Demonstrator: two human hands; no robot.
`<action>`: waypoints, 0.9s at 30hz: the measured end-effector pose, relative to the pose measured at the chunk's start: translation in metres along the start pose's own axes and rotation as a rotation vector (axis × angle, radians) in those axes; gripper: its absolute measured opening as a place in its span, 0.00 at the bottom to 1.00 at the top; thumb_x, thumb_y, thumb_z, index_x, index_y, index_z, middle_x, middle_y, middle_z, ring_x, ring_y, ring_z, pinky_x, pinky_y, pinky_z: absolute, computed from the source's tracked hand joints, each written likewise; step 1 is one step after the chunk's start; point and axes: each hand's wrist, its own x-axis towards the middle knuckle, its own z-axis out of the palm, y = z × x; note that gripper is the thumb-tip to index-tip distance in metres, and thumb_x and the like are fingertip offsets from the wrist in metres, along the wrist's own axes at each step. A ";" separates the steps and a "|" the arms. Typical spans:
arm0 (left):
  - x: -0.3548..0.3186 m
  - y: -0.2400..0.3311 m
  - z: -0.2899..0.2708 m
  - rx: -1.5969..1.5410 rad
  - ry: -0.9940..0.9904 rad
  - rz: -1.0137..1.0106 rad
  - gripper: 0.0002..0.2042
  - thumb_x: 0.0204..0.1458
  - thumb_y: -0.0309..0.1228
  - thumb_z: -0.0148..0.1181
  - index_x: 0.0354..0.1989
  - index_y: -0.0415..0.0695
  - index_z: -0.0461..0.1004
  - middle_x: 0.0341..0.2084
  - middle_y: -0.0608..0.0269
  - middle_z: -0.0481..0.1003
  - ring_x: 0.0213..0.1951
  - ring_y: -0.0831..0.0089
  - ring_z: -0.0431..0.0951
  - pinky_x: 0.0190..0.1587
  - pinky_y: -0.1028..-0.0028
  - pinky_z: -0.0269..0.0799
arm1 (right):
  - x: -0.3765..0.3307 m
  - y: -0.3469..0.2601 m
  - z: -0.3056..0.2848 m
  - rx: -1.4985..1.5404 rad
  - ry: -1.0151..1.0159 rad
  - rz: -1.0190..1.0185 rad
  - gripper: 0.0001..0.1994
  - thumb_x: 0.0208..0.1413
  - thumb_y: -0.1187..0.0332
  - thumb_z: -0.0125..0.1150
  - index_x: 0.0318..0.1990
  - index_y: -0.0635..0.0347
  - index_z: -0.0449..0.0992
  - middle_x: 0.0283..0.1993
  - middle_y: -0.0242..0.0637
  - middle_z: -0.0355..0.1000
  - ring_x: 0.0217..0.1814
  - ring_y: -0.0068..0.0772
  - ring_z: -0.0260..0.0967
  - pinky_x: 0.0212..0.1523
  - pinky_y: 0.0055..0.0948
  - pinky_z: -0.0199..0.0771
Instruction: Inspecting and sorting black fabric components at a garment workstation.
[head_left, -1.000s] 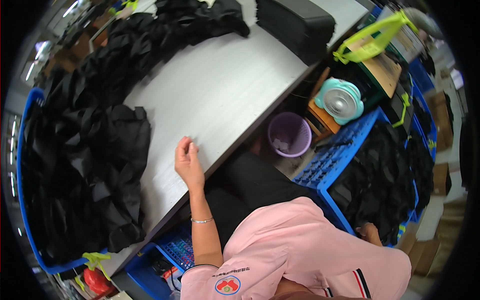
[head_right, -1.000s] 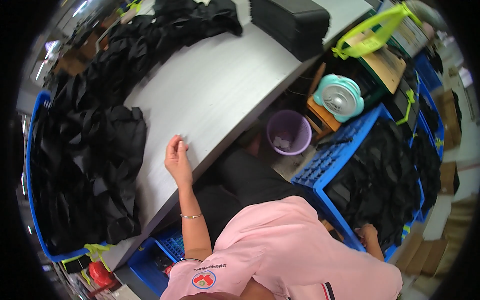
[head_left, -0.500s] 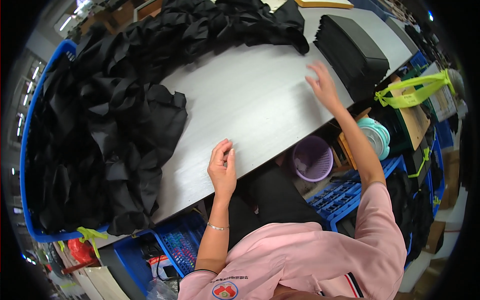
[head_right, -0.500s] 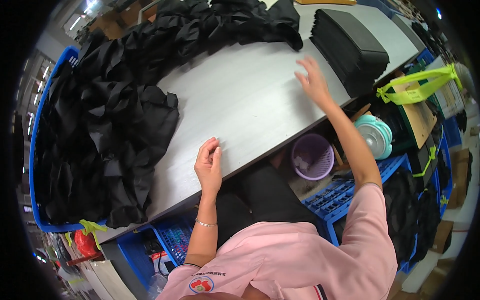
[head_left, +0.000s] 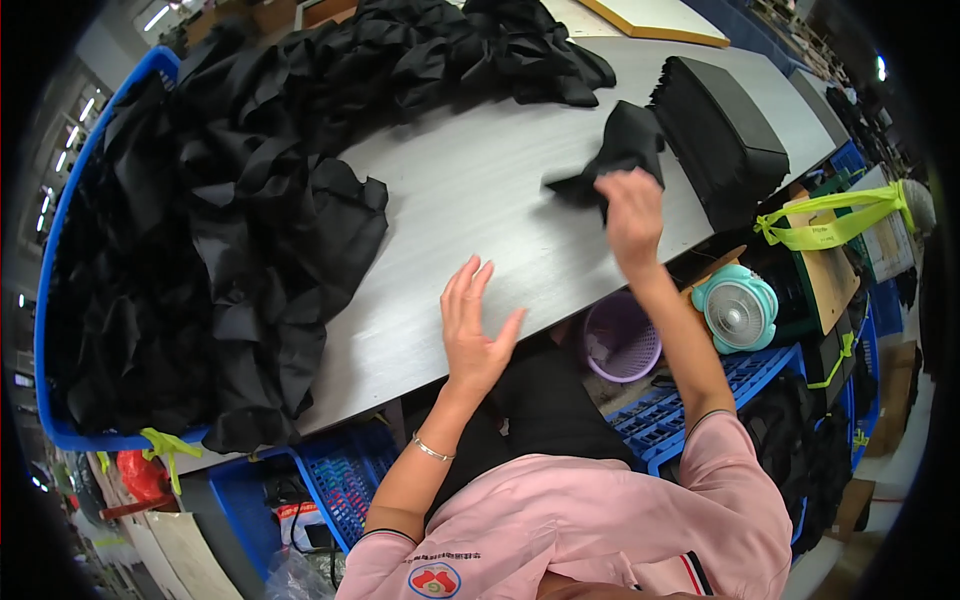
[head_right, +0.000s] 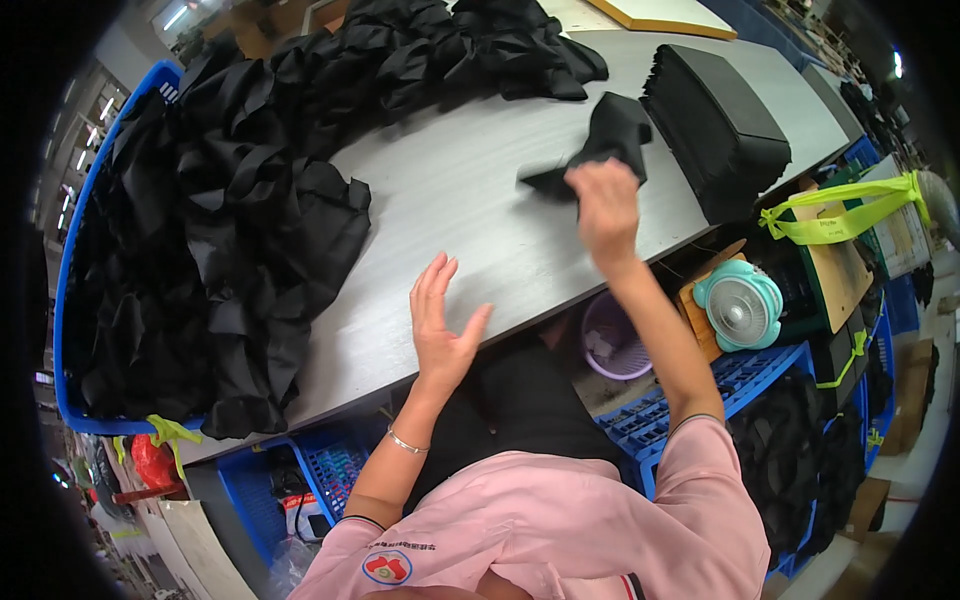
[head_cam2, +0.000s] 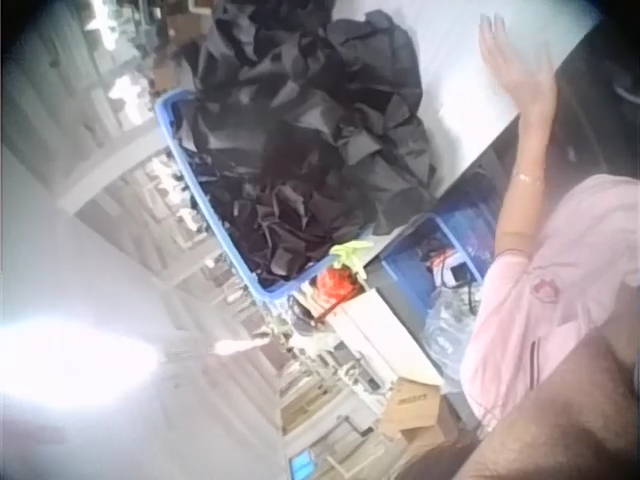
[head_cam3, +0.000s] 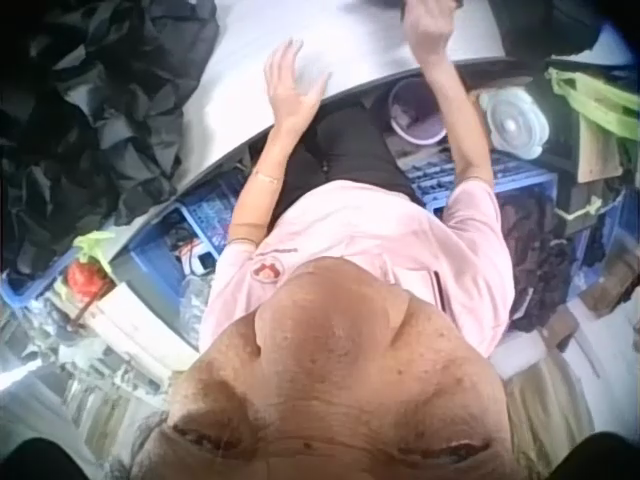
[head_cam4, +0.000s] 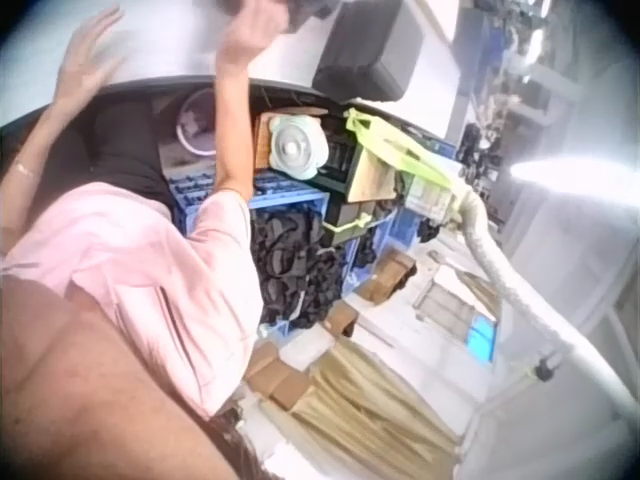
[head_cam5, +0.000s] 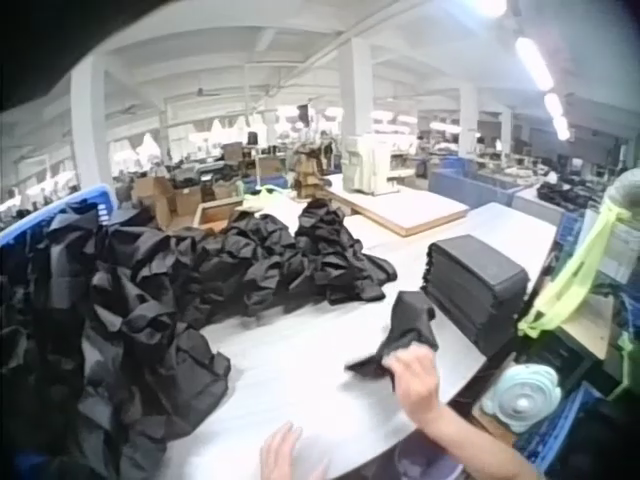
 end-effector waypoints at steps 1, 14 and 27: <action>0.005 0.012 0.002 0.092 0.027 0.181 0.26 0.47 0.25 0.70 0.58 0.46 0.73 0.58 0.55 0.72 0.60 0.61 0.69 0.61 0.61 0.65 | -0.007 -0.024 -0.017 0.076 -0.039 -0.001 0.09 0.51 0.79 0.59 0.40 0.63 0.80 0.42 0.40 0.75 0.48 0.43 0.73 0.56 0.43 0.72; -0.007 0.070 0.002 -0.084 -0.037 0.270 0.10 0.47 0.18 0.65 0.38 0.43 0.83 0.29 0.60 0.80 0.31 0.64 0.78 0.35 0.70 0.72 | -0.057 -0.166 -0.115 0.384 -0.354 0.327 0.12 0.53 0.79 0.59 0.46 0.70 0.77 0.47 0.54 0.75 0.49 0.52 0.76 0.47 0.37 0.79; -0.096 0.106 -0.024 -0.416 -0.467 0.117 0.04 0.51 0.22 0.63 0.35 0.40 0.80 0.29 0.60 0.78 0.33 0.64 0.77 0.38 0.69 0.72 | -0.019 -0.169 0.051 2.005 -0.190 1.319 0.26 0.70 0.63 0.46 0.71 0.65 0.52 0.73 0.52 0.53 0.74 0.45 0.54 0.70 0.36 0.59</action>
